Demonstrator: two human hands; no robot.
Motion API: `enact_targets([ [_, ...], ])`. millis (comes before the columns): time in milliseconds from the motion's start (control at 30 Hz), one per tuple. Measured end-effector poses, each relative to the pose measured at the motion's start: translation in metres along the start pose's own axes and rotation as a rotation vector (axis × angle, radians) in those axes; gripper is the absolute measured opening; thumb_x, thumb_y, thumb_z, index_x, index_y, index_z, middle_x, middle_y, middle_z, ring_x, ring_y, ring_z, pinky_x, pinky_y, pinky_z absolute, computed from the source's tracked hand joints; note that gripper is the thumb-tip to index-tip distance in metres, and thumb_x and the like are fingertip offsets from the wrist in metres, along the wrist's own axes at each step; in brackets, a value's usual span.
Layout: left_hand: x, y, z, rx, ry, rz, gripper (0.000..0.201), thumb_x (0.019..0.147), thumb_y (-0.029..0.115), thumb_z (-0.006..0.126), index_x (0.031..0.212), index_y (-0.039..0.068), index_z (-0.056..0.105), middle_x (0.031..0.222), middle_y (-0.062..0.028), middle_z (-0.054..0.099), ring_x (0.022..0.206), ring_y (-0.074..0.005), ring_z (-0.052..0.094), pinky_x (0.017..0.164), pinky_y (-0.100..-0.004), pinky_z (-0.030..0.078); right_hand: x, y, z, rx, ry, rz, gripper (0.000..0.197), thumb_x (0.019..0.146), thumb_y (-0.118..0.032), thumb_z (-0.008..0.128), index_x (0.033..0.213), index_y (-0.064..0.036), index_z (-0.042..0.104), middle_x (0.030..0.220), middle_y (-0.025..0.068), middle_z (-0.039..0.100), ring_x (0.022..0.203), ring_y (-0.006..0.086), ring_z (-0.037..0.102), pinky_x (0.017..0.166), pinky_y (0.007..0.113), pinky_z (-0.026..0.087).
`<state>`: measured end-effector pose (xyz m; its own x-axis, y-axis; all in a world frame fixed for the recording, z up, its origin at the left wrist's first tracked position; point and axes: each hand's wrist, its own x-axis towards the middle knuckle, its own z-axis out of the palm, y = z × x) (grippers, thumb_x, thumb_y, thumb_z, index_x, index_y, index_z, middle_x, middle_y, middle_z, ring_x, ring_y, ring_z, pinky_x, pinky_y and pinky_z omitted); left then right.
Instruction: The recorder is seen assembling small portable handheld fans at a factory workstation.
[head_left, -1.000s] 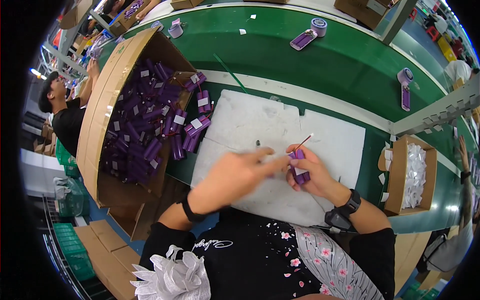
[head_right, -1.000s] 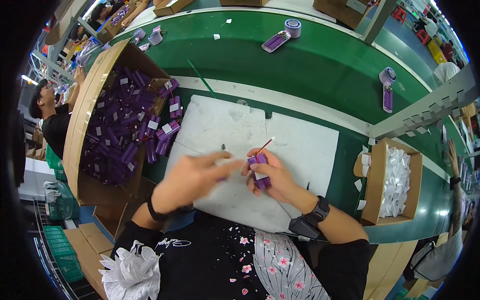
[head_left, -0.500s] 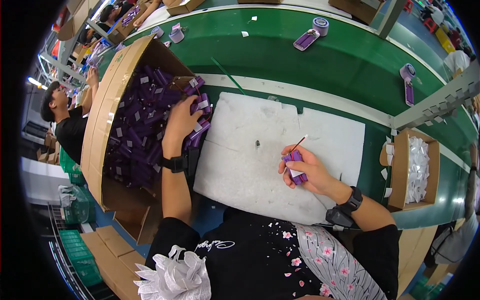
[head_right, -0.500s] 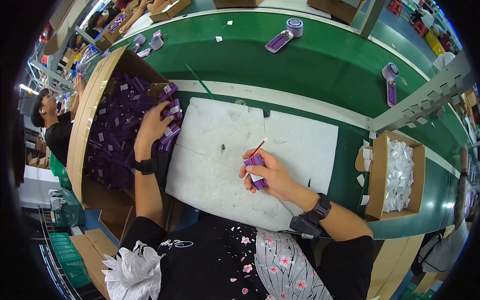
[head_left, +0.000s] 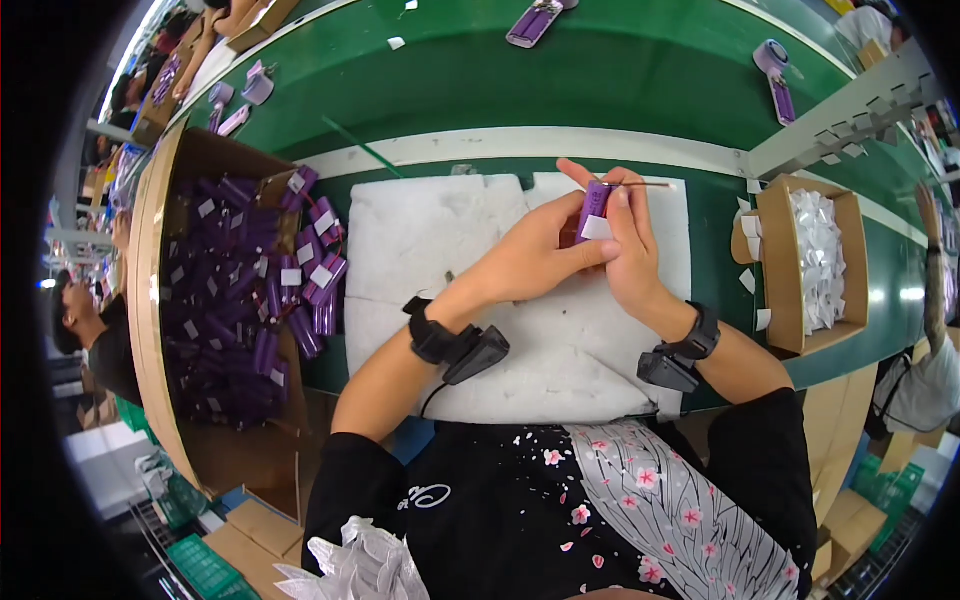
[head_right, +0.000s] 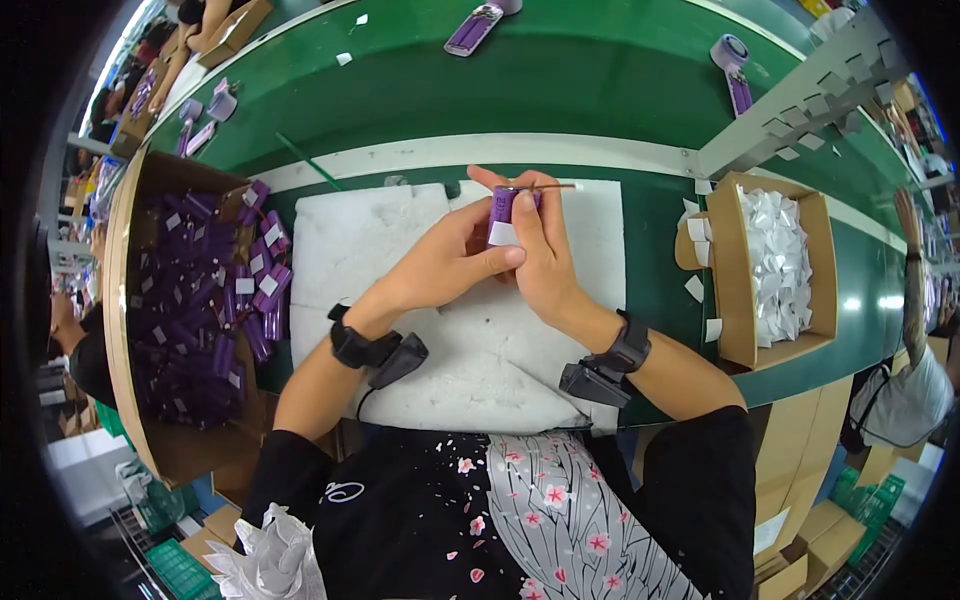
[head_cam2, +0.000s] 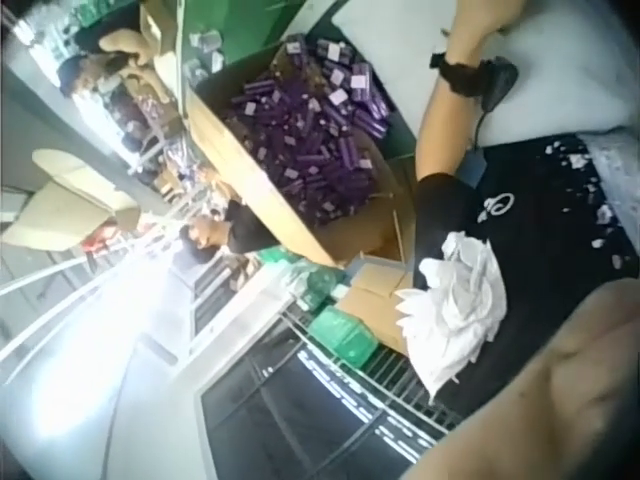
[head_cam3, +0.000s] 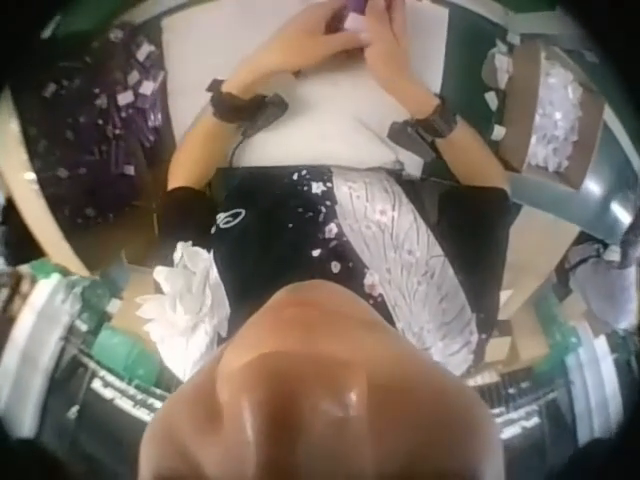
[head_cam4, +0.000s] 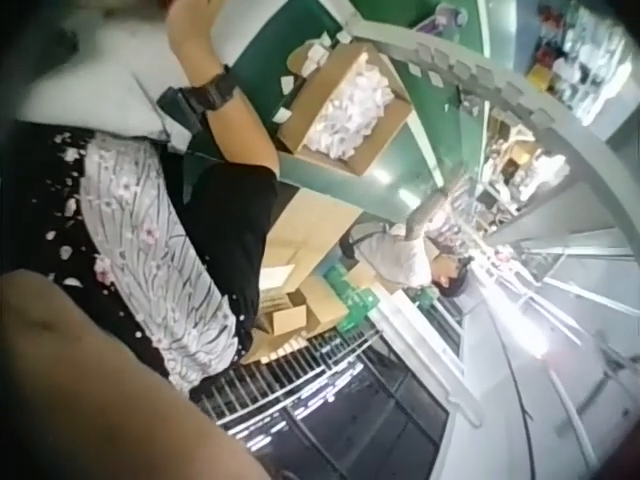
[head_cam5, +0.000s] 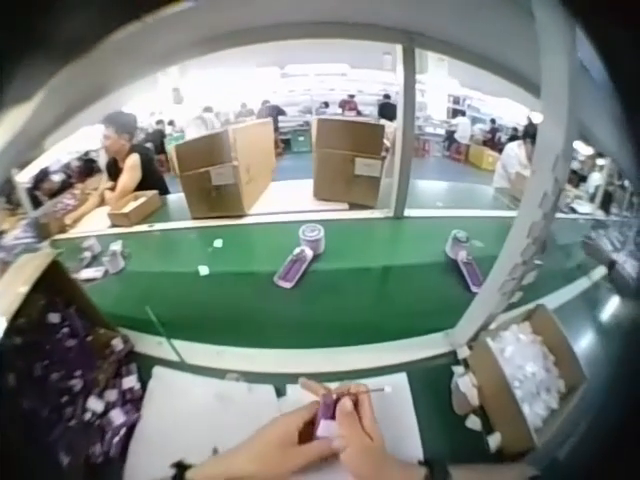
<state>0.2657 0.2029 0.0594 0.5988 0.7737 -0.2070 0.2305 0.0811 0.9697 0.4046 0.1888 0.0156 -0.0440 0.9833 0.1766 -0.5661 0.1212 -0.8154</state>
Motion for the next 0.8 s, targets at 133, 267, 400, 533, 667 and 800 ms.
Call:
enact_targets([
  [133, 0.003, -0.013, 0.011, -0.361, 0.059, 0.022, 0.041, 0.093, 0.026, 0.062, 0.121, -0.001, 0.051, 0.090, -0.0039, 0.061, 0.076, -0.0111, 0.058, 0.068, -0.0253, 0.048, 0.000, -0.007, -0.004, -0.219, 0.018, 0.143, 0.028, 0.104, -0.025, 0.037, 0.124, -0.0072, 0.043, 0.131, 0.0165, 0.054, 0.110, 0.0162, 0.054, 0.090, 0.028, 0.047],
  [267, -0.005, -0.012, -0.002, -0.272, 0.112, -0.023, 0.042, 0.095, 0.027, 0.058, 0.126, 0.000, 0.050, 0.085, -0.0011, 0.056, 0.070, -0.0076, 0.051, 0.061, -0.0234, 0.043, -0.001, -0.015, 0.000, -0.332, -0.018, 0.060, 0.025, 0.102, -0.019, 0.044, 0.122, -0.0050, 0.046, 0.128, 0.0160, 0.056, 0.107, 0.0159, 0.055, 0.088, 0.027, 0.047],
  [400, -0.010, -0.010, -0.003, -0.266, 0.162, -0.052, 0.044, 0.095, 0.026, 0.056, 0.131, 0.001, 0.049, 0.083, -0.0005, 0.054, 0.067, -0.0068, 0.047, 0.059, -0.0219, 0.039, -0.001, -0.020, -0.002, -0.323, 0.056, 0.095, 0.024, 0.099, -0.016, 0.049, 0.119, -0.0020, 0.050, 0.119, 0.0140, 0.061, 0.101, 0.0144, 0.057, 0.086, 0.026, 0.047],
  [533, -0.013, -0.008, 0.000, -0.431, 0.180, 0.049, 0.043, 0.093, 0.018, 0.051, 0.133, 0.003, 0.049, 0.084, -0.0006, 0.055, 0.068, -0.0071, 0.048, 0.059, -0.0214, 0.039, -0.001, -0.017, -0.001, -0.243, 0.165, 0.125, 0.021, 0.099, -0.016, 0.052, 0.112, -0.0006, 0.054, 0.111, 0.0121, 0.064, 0.093, 0.0133, 0.059, 0.082, 0.027, 0.048],
  [667, -0.013, -0.008, -0.004, -0.383, 0.209, 0.028, 0.051, 0.087, 0.018, 0.048, 0.135, 0.001, 0.046, 0.087, -0.0057, 0.061, 0.066, -0.0078, 0.050, 0.056, -0.0214, 0.039, -0.001, -0.013, -0.002, -0.157, 0.217, 0.044, 0.018, 0.096, -0.015, 0.059, 0.106, 0.0000, 0.057, 0.097, 0.0075, 0.065, 0.081, 0.0108, 0.058, 0.073, 0.025, 0.048],
  [800, -0.015, -0.005, -0.007, -0.429, 0.264, 0.047, 0.046, 0.087, 0.009, 0.044, 0.132, 0.003, 0.050, 0.089, -0.0037, 0.060, 0.068, -0.0073, 0.048, 0.060, -0.0219, 0.039, -0.003, -0.013, -0.004, -0.203, 0.195, 0.034, 0.017, 0.096, -0.014, 0.059, 0.105, -0.0002, 0.056, 0.095, 0.0069, 0.065, 0.078, 0.0102, 0.057, 0.069, 0.025, 0.047],
])
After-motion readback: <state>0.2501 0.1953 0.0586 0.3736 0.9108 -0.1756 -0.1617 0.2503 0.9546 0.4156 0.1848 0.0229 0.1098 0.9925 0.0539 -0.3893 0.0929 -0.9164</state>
